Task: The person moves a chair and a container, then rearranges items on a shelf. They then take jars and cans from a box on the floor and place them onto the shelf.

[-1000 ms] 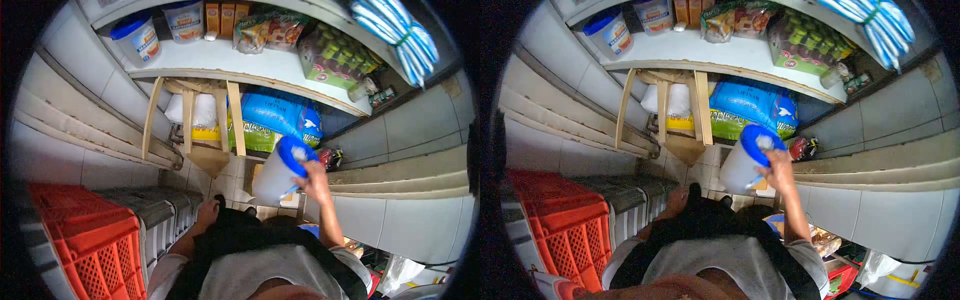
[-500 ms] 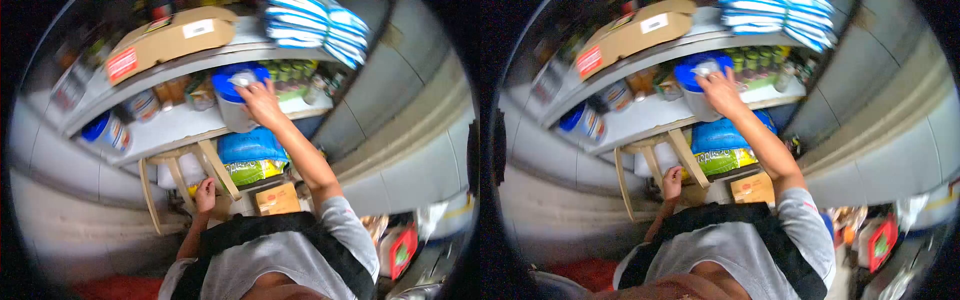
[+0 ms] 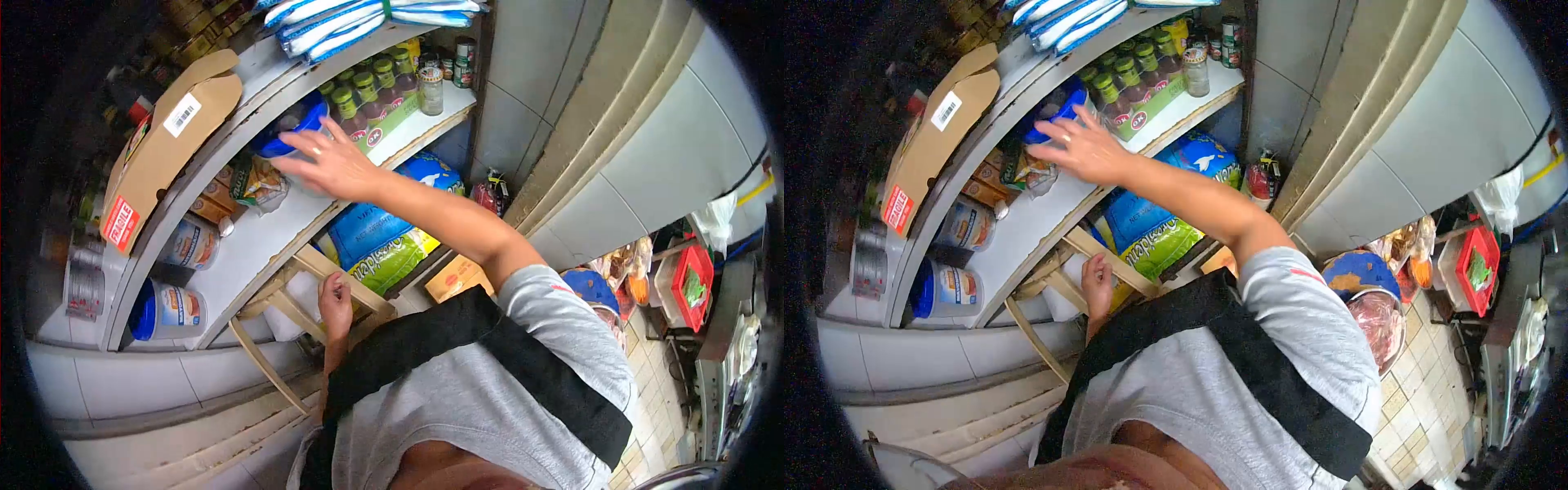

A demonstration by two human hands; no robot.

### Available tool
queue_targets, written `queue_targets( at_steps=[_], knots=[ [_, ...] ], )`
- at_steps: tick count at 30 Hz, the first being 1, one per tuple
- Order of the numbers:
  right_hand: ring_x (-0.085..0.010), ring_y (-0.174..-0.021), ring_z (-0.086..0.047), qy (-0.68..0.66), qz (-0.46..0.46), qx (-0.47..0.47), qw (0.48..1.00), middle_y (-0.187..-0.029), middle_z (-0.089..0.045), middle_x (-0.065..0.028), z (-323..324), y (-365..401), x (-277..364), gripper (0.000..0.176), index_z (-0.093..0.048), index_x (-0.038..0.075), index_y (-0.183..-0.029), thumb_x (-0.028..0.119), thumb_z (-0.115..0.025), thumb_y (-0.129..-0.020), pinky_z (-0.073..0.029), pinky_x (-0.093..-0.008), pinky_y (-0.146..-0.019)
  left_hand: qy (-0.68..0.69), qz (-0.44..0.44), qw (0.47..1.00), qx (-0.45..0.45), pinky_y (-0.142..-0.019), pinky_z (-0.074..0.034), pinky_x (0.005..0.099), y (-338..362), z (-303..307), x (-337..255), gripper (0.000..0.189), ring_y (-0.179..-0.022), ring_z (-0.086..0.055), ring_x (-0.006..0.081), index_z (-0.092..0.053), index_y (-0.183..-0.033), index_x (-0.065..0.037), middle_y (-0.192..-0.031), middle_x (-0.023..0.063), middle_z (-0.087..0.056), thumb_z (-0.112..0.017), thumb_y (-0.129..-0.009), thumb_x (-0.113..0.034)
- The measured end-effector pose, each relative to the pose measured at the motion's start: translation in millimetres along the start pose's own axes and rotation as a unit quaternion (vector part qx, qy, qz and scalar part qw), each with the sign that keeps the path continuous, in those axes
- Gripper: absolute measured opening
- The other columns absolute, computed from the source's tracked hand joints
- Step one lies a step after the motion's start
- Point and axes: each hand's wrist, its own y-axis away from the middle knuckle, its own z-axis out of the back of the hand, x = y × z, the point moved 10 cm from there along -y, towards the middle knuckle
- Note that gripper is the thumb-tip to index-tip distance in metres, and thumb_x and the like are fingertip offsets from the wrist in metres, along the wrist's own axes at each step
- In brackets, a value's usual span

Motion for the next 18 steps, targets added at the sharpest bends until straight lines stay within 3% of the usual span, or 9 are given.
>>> queue_targets(
  at_steps=[3, 6, 7, 8, 9, 10, 15, 18],
  knots=[
    [-0.0341, -0.104, -0.054, -0.09, -0.063, 0.123, 0.986, -0.122, -0.053, -0.0152, 1, 73, 12, 0.049, -0.051, 0.015, -0.124, 0.014, -0.064, -0.077, -0.041, -0.047, -0.089, -0.042, 0.007, 0.999, -0.033, -0.079, -0.048, 0.0325, 7, 14, -22, 0.031, -0.087, -0.058, 0.0239, -0.058, -0.113, -0.003, -0.108, 0.015, -0.056, -0.061, -0.082, -0.008],
    [-0.0366, -0.1, -0.057, -0.145, -0.178, 0.403, 0.886, -0.113, -0.058, -0.0177, -34, 238, 3, 0.047, -0.051, 0.013, -0.125, 0.018, -0.063, -0.081, -0.046, -0.0462, -0.082, -0.096, 0.008, 0.989, -0.11, -0.086, -0.046, 0.0361, 3, 45, -12, 0.035, -0.099, -0.056, 0.0293, -0.057, -0.115, -0.004, -0.115, 0.0173, -0.053, -0.062, -0.08, -0.007],
    [-0.0383, -0.1, -0.058, -0.097, -0.227, 0.69, 0.68, -0.112, -0.058, -0.0209, -37, 306, 6, 0.044, -0.053, 0.01, -0.122, 0.024, -0.064, -0.081, -0.047, -0.0462, -0.08, -0.144, -0.008, 0.981, -0.129, -0.09, -0.045, 0.0381, 0, 57, -9, 0.037, -0.106, -0.054, 0.032, -0.056, -0.116, -0.004, -0.118, 0.0184, -0.051, -0.062, -0.079, -0.007],
    [-0.0383, -0.102, -0.059, -0.196, -0.152, 0.679, 0.691, -0.112, -0.059, -0.0234, -22, 351, 12, 0.045, -0.056, 0.009, -0.119, 0.03, -0.065, -0.08, -0.049, -0.0461, -0.08, -0.164, -0.03, 0.973, -0.16, -0.095, -0.042, 0.0404, -5, 80, -30, 0.04, -0.112, -0.05, 0.0346, -0.055, -0.118, -0.005, -0.12, 0.0195, -0.05, -0.064, -0.079, -0.008],
    [-0.0372, -0.102, -0.059, -0.113, -0.156, 0.657, 0.729, -0.109, -0.06, -0.0229, -1, 377, 8, 0.048, -0.058, 0.009, -0.118, 0.036, -0.066, -0.078, -0.049, -0.0457, -0.08, -0.186, -0.054, 0.963, -0.187, -0.099, -0.039, 0.0426, -12, 106, -64, 0.044, -0.118, -0.046, 0.0373, -0.053, -0.12, -0.005, -0.123, 0.0207, -0.049, -0.065, -0.078, -0.009],
    [-0.0352, -0.109, -0.057, -0.156, -0.188, 0.731, 0.638, -0.117, -0.06, -0.0208, -7, 438, 0, 0.062, -0.052, 0.016, -0.128, 0.049, -0.065, -0.077, -0.045, -0.0444, -0.093, -0.223, -0.081, 0.938, -0.254, -0.1, -0.037, 0.0447, -14, 132, -96, 0.048, -0.12, -0.044, 0.0384, -0.051, -0.123, -0.006, -0.126, 0.0213, -0.046, -0.066, -0.078, -0.009],
    [-0.0378, -0.098, -0.061, -0.099, -0.283, 0.702, 0.646, -0.104, -0.063, -0.0229, 32, 521, -49, 0.057, -0.049, 0.012, -0.13, 0.043, -0.06, -0.083, -0.048, -0.0446, -0.083, -0.361, -0.242, 0.786, -0.44, -0.105, -0.028, 0.0488, -29, 233, -253, 0.067, -0.127, -0.034, 0.0401, -0.045, -0.131, -0.008, -0.138, 0.0193, -0.037, -0.075, -0.072, -0.018],
    [-0.0383, -0.086, -0.063, -0.048, -0.262, 0.672, 0.691, -0.09, -0.065, -0.0221, 46, 491, -55, 0.049, -0.051, 0.013, -0.129, 0.036, -0.058, -0.086, -0.05, -0.0452, -0.075, -0.474, -0.279, 0.737, -0.393, -0.104, -0.029, 0.0506, -61, 255, -308, 0.074, -0.128, -0.034, 0.0386, -0.042, -0.135, -0.014, -0.139, 0.0164, -0.036, -0.077, -0.069, -0.02]
  ],
)
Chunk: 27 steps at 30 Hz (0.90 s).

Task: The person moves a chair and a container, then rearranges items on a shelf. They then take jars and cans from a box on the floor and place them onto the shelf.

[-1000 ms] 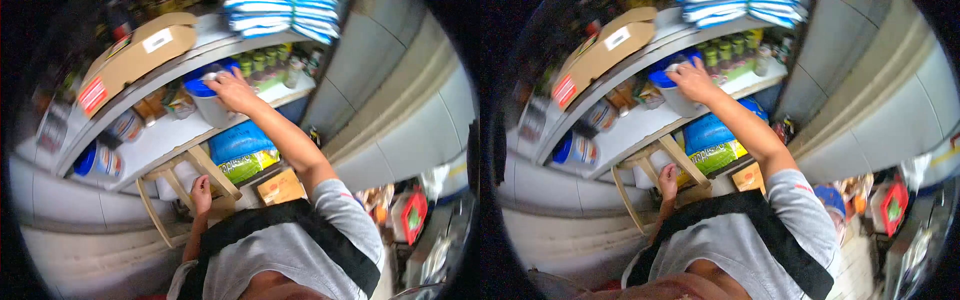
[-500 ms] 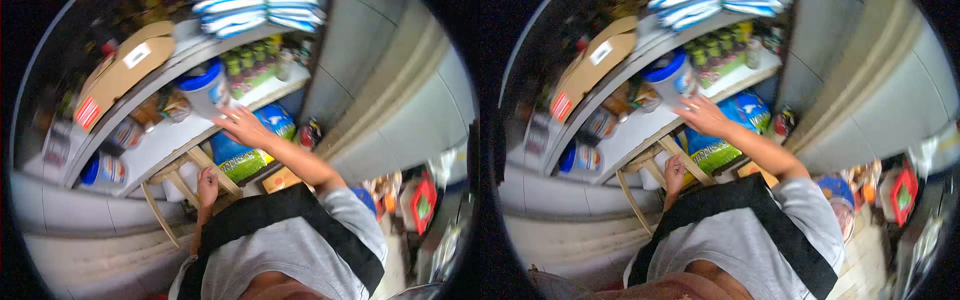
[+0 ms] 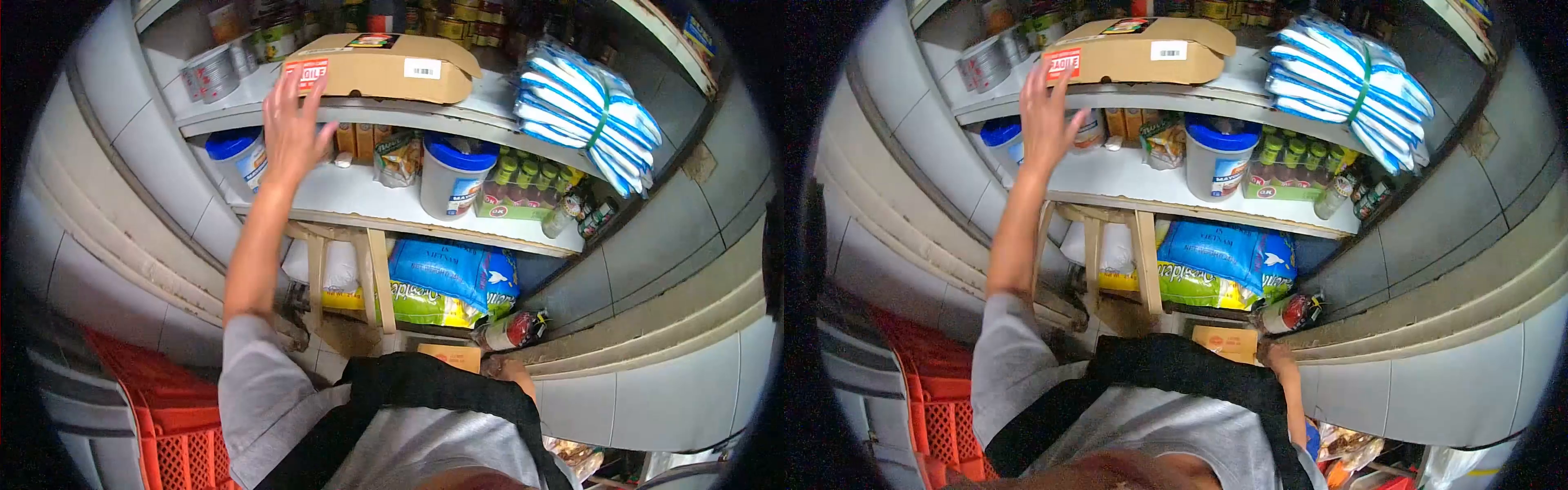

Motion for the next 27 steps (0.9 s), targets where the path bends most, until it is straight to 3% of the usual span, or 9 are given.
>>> queue_targets(
  at_steps=[5, 8, 11, 13, 17, 19, 20, 23, 27],
  knots=[
    [-0.0397, -0.079, -0.063, -0.122, 0.044, -0.093, 0.987, -0.085, -0.066, -0.0223, 88, 23, 64, 0.044, -0.054, 0.012, -0.124, 0.028, -0.062, -0.084, -0.049, -0.0476, -0.07, -0.051, -0.079, 0.994, 0.055, -0.102, -0.035, 0.0471, -50, -45, 53, 0.069, -0.127, -0.039, 0.0328, -0.045, -0.134, -0.018, -0.139, 0.0102, -0.041, -0.075, -0.072, -0.019],
    [-0.0396, -0.083, -0.063, -0.11, 0.035, -0.096, 0.989, -0.088, -0.065, -0.0229, 98, 23, 72, 0.044, -0.056, 0.012, -0.123, 0.026, -0.065, -0.083, -0.049, -0.0476, -0.071, 0.079, -0.073, 0.994, 0.022, -0.096, -0.043, 0.0357, -87, -33, 77, 0.046, -0.117, -0.051, 0.029, -0.059, -0.12, -0.011, -0.123, 0.0104, -0.056, -0.07, -0.078, -0.025],
    [-0.0394, -0.091, -0.062, -0.108, 0.022, -0.121, 0.987, -0.097, -0.065, -0.0211, 115, 28, 80, 0.044, -0.058, 0.012, -0.121, 0.034, -0.064, -0.083, -0.049, -0.0459, -0.076, 0.099, -0.076, 0.992, 0.02, -0.093, -0.045, 0.0378, -109, -32, 86, 0.045, -0.11, -0.055, 0.0295, -0.061, -0.116, -0.009, -0.122, 0.0115, -0.057, -0.07, -0.078, -0.031],
    [-0.04, -0.091, -0.061, -0.065, 0.002, -0.123, 0.99, -0.098, -0.064, -0.0239, 124, 24, 83, 0.045, -0.058, 0.012, -0.121, 0.037, -0.063, -0.084, -0.048, -0.0462, -0.078, 0.115, -0.073, 0.979, 0.153, -0.093, -0.044, 0.0376, -110, -45, 80, 0.048, -0.11, -0.055, 0.0299, -0.062, -0.115, -0.009, -0.122, 0.0116, -0.057, -0.07, -0.077, -0.036],
    [-0.0396, -0.095, -0.061, -0.052, 0.013, -0.081, 0.995, -0.105, -0.062, -0.0228, 168, 34, 110, 0.044, -0.058, 0.009, -0.119, 0.034, -0.063, -0.084, -0.049, -0.0456, -0.082, 0.167, -0.004, 0.983, 0.076, -0.099, -0.039, 0.0375, -98, -68, 120, 0.055, -0.117, -0.051, 0.0291, -0.061, -0.117, -0.006, -0.122, 0.0151, -0.057, -0.066, -0.08, -0.045],
    [-0.039, -0.099, -0.06, -0.097, 0.132, -0.216, 0.962, -0.111, -0.06, -0.0226, 237, 54, 132, 0.044, -0.057, 0.007, -0.119, 0.029, -0.066, -0.082, -0.049, -0.0448, -0.083, 0.327, 0.24, 0.9, 0.157, -0.104, -0.034, 0.0359, -82, -118, 171, 0.066, -0.123, -0.048, 0.0268, -0.058, -0.123, -0.004, -0.131, 0.0167, -0.052, -0.06, -0.081, -0.055],
    [-0.0377, -0.101, -0.059, -0.125, 0.108, -0.224, 0.96, -0.113, -0.059, -0.0219, 271, 64, 139, 0.044, -0.056, 0.008, -0.12, 0.023, -0.067, -0.081, -0.049, -0.0434, -0.085, 0.411, 0.297, 0.835, 0.213, -0.107, -0.029, 0.0343, -72, -111, 148, 0.084, -0.126, -0.044, 0.0261, -0.048, -0.133, -0.001, -0.137, 0.0164, -0.046, -0.056, -0.079, -0.065],
    [-0.0345, -0.108, -0.057, -0.077, 0.153, -0.389, 0.905, -0.117, -0.059, -0.0159, 385, 110, 168, 0.044, -0.056, 0.007, -0.119, 0.008, -0.069, -0.077, -0.048, -0.0387, -0.091, 0.415, 0.326, 0.812, 0.251, -0.108, -0.028, 0.0329, -60, -156, 180, 0.093, -0.127, -0.043, 0.0243, -0.038, -0.14, -0.003, -0.137, 0.0152, -0.046, -0.059, -0.075, -0.066],
    [-0.0354, -0.109, -0.055, 0.041, 0.114, -0.578, 0.807, -0.126, -0.052, -0.0157, 493, 150, 176, 0.045, -0.055, 0.013, -0.121, 0.014, -0.069, -0.079, -0.047, -0.0406, -0.089, 0.466, 0.364, 0.74, 0.32, -0.104, -0.034, 0.0297, -43, -178, 169, 0.096, -0.123, -0.047, 0.0204, -0.03, -0.144, -0.002, -0.137, 0.0127, -0.047, -0.067, -0.074, -0.058]
  ],
)
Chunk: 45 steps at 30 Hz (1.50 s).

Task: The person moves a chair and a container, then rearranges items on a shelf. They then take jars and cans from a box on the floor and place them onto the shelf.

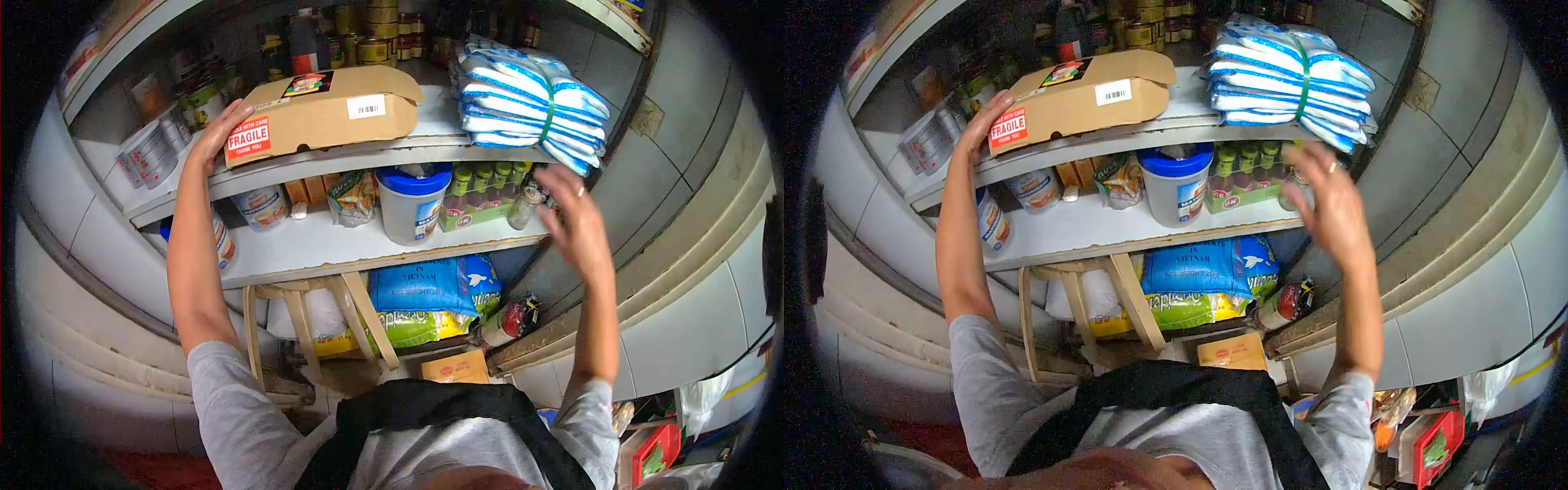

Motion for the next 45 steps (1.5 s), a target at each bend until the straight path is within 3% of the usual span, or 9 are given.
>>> queue_targets(
  at_steps=[9, 12, 15, 21, 29, 33, 37, 40, 45],
  knots=[
    [-0.0322, -0.123, -0.048, -0.029, -0.053, -0.04, 0.997, -0.133, -0.05, -0.0181, -14, -169, -145, 0.056, -0.052, 0.006, -0.13, 0.048, -0.044, -0.093, -0.035, -0.0383, -0.104, 0.036, -0.224, 0.974, 0.01, -0.098, -0.041, 0.031, 2, -71, -56, 0.052, -0.111, -0.056, 0.0196, -0.057, -0.122, -0.002, -0.121, 0.0104, -0.06, -0.061, -0.086, -0.039],
    [-0.0323, -0.122, -0.049, 0.251, 0.057, -0.01, 0.966, -0.131, -0.053, -0.0137, -47, -194, -210, 0.053, -0.05, 0.015, -0.133, 0.049, -0.038, -0.094, -0.035, -0.0384, -0.105, -0.056, -0.434, 0.896, -0.081, -0.097, -0.041, 0.034, -17, -89, -59, 0.046, -0.109, -0.056, 0.0251, -0.066, -0.111, -0.008, -0.114, 0.011, -0.063, -0.057, -0.085, -0.045],
    [-0.0361, -0.115, -0.052, 0.147, -0.045, -0.016, 0.988, -0.125, -0.056, -0.0156, -31, -194, -193, 0.05, -0.054, 0.015, -0.127, 0.048, -0.034, -0.096, -0.039, -0.0431, -0.096, -0.036, -0.079, 0.969, -0.233, -0.094, -0.042, 0.038, 43, -77, -51, 0.058, -0.112, -0.055, 0.0275, -0.062, -0.109, -0.01, -0.115, 0.0161, -0.06, -0.065, -0.074, -0.056],
    [-0.0392, -0.109, -0.053, 0.215, -0.055, -0.052, 0.974, -0.121, -0.058, -0.0169, -22, -175, -176, 0.054, -0.056, 0.012, -0.123, 0.052, -0.033, -0.095, -0.041, -0.0466, -0.091, -0.131, -0.149, 0.898, -0.393, -0.091, -0.043, 0.0452, 46, -84, -54, 0.069, -0.106, -0.056, 0.0353, -0.054, -0.118, -0.006, -0.114, 0.0174, -0.056, -0.062, -0.075, -0.059],
    [-0.034, -0.113, -0.052, 0.252, 0.012, -0.105, 0.962, -0.123, -0.057, -0.0147, -22, -156, -146, 0.049, -0.056, 0.01, -0.123, 0.047, -0.036, -0.097, -0.038, -0.0434, -0.095, -0.137, -0.124, 0.955, -0.233, -0.098, -0.034, 0.0526, 24, -108, -49, 0.076, -0.119, -0.048, 0.0376, -0.043, -0.127, -0.005, -0.13, 0.023, -0.049, -0.061, -0.076, -0.059],
    [-0.0342, -0.114, -0.052, 0.245, 0.005, -0.111, 0.963, -0.124, -0.057, -0.0145, -22, -152, -152, 0.049, -0.056, 0.01, -0.123, 0.047, -0.037, -0.096, -0.037, -0.0429, -0.096, -0.06, -0.332, 0.845, -0.416, -0.096, -0.036, 0.0482, 86, -61, -61, 0.055, -0.117, -0.045, 0.0333, -0.054, -0.117, -0.004, -0.117, 0.0189, -0.056, -0.063, -0.077, -0.04],
    [-0.0347, -0.113, -0.052, 0.248, 0.009, -0.114, 0.962, -0.125, -0.056, -0.0141, -21, -150, -143, 0.049, -0.056, 0.01, -0.124, 0.046, -0.036, -0.097, -0.038, -0.043, -0.096, 0.019, -0.131, 0.783, -0.608, -0.095, -0.036, 0.0456, 171, 25, 72, 0.036, -0.104, -0.049, 0.0373, -0.053, -0.114, 0.0, -0.109, 0.0216, -0.054, -0.063, -0.082, -0.013],
    [-0.0343, -0.113, -0.052, 0.252, -0.002, -0.117, 0.961, -0.125, -0.056, -0.0138, -20, -149, -141, 0.049, -0.055, 0.01, -0.124, 0.047, -0.036, -0.097, -0.038, -0.0428, -0.096, -0.125, 0.096, 0.607, -0.779, -0.101, -0.034, 0.0434, 162, 127, 240, 0.053, -0.118, -0.045, 0.0359, -0.051, -0.122, 0.001, -0.13, 0.0202, -0.047, -0.061, -0.085, -0.035],
    [-0.0334, -0.114, -0.052, 0.261, -0.003, -0.128, 0.957, -0.125, -0.056, -0.0139, -20, -149, -144, 0.051, -0.055, 0.009, -0.124, 0.047, -0.036, -0.097, -0.038, -0.0421, -0.097, 0.059, 0.156, 0.792, -0.587, -0.102, -0.037, 0.0429, 118, 217, 321, 0.092, -0.122, -0.045, 0.0385, -0.033, -0.134, 0.004, -0.129, 0.0277, -0.046, -0.075, -0.065, -0.041]
  ],
)
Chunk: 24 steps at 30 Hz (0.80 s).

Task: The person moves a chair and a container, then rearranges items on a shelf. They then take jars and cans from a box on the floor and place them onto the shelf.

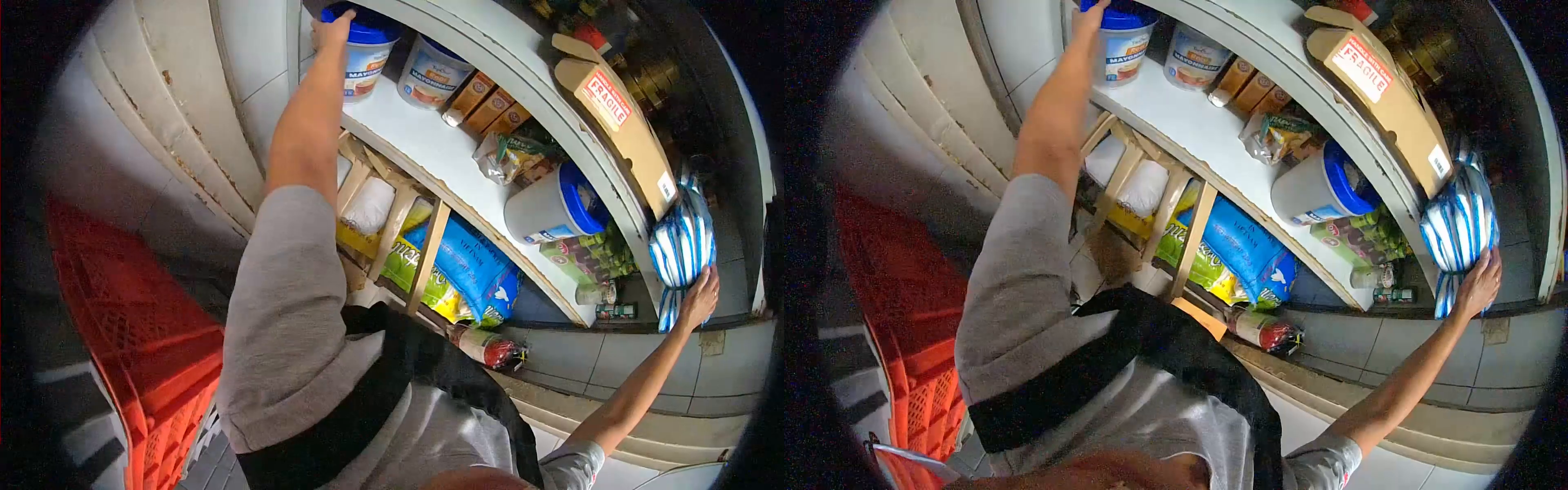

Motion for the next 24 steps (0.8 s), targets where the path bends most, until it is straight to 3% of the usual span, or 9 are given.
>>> queue_targets(
  at_steps=[4, 6, 8, 9, 12, 13, 15, 22, 24],
  knots=[
    [-0.0334, -0.114, -0.052, -0.01, 0.011, 0.003, 1.0, -0.124, -0.057, -0.0147, 0, 0, -1, 0.05, -0.056, 0.007, -0.122, 0.046, -0.038, -0.097, -0.038, -0.0411, -0.096, -0.024, 0.031, 0.992, 0.121, -0.095, -0.043, 0.0421, 25, 2, -15, 0.075, -0.113, -0.053, 0.0398, -0.044, -0.128, 0.005, -0.128, 0.0287, -0.049, -0.063, -0.074, -0.044],
    [-0.0353, -0.11, -0.054, -0.012, 0.018, 0.003, 1.0, -0.12, -0.058, -0.0171, -4, -4, -4, 0.047, -0.058, 0.005, -0.119, 0.042, -0.038, -0.097, -0.041, -0.0419, -0.093, -0.222, -0.196, 0.923, 0.246, -0.094, -0.043, 0.0433, 17, -50, -8, 0.056, -0.112, -0.053, 0.0403, -0.054, -0.121, 0.001, -0.126, 0.0276, -0.051, -0.051, -0.083, -0.041],
    [-0.0356, -0.108, -0.055, -0.029, 0.028, -0.004, 0.999, -0.12, -0.059, -0.0174, -4, -4, -6, 0.046, -0.058, 0.005, -0.119, 0.041, -0.038, -0.097, -0.042, -0.0421, -0.091, -0.284, -0.298, 0.872, 0.264, -0.095, -0.043, 0.0439, 77, -66, -25, 0.048, -0.112, -0.054, 0.0391, -0.059, -0.117, -0.004, -0.122, 0.0261, -0.055, -0.044, -0.087, -0.039],
    [-0.0352, -0.109, -0.055, -0.033, 0.02, -0.006, 0.999, -0.12, -0.059, -0.017, -2, -4, -4, 0.047, -0.058, 0.005, -0.119, 0.042, -0.038, -0.097, -0.042, -0.042, -0.091, -0.194, -0.198, 0.931, 0.237, -0.095, -0.043, 0.044, 99, -64, -20, 0.048, -0.112, -0.053, 0.0388, -0.06, -0.116, -0.006, -0.117, 0.0258, -0.057, -0.047, -0.086, -0.042],
    [-0.0349, -0.109, -0.055, -0.013, 0.012, 0.0, 1.0, -0.121, -0.059, -0.0163, -6, -3, -8, 0.049, -0.057, 0.006, -0.12, 0.044, -0.037, -0.097, -0.042, -0.0424, -0.091, -0.148, -0.131, 0.934, 0.298, -0.099, -0.04, 0.0434, 179, -93, -29, 0.051, -0.116, -0.052, 0.0387, -0.058, -0.117, -0.002, -0.124, 0.0225, -0.055, -0.048, -0.085, -0.04],
    [-0.0349, -0.109, -0.055, -0.014, 0.016, -0.001, 1.0, -0.121, -0.059, -0.0163, -5, -3, -7, 0.049, -0.057, 0.006, -0.12, 0.044, -0.037, -0.097, -0.042, -0.0424, -0.091, -0.145, -0.127, 0.951, 0.243, -0.1, -0.039, 0.0452, 189, -108, -24, 0.048, -0.116, -0.052, 0.0384, -0.058, -0.117, -0.002, -0.123, 0.0232, -0.056, -0.045, -0.086, -0.036],
    [-0.0346, -0.11, -0.055, -0.032, 0.015, 0.006, 0.999, -0.121, -0.058, -0.0159, -5, -3, -7, 0.049, -0.057, 0.006, -0.121, 0.044, -0.036, -0.098, -0.042, -0.042, -0.091, -0.134, 0.008, 0.95, 0.283, -0.098, -0.041, 0.0473, 227, -84, -53, 0.044, -0.116, -0.052, 0.0386, -0.062, -0.111, -0.002, -0.123, 0.0246, -0.055, -0.042, -0.086, -0.032],
    [-0.0337, -0.111, -0.054, -0.039, 0.021, 0.009, 0.999, -0.122, -0.058, -0.0145, -6, -2, -7, 0.051, -0.057, 0.008, -0.123, 0.046, -0.033, -0.098, -0.041, -0.0425, -0.091, -0.196, 0.0, 0.938, 0.285, -0.104, -0.03, 0.0518, 248, -116, -50, 0.046, -0.121, -0.047, 0.0352, -0.054, -0.123, -0.003, -0.129, 0.0207, -0.051, -0.042, -0.089, -0.03],
    [-0.0328, -0.112, -0.054, -0.035, 0.02, 0.01, 0.999, -0.123, -0.058, -0.014, -3, -1, -4, 0.052, -0.057, 0.008, -0.123, 0.047, -0.033, -0.098, -0.041, -0.043, -0.092, -0.067, 0.029, 0.97, 0.234, -0.105, -0.028, 0.0488, 251, -104, -49, 0.052, -0.124, -0.043, 0.0357, -0.048, -0.127, -0.001, -0.129, 0.0217, -0.049, -0.043, -0.09, -0.037]
  ],
)
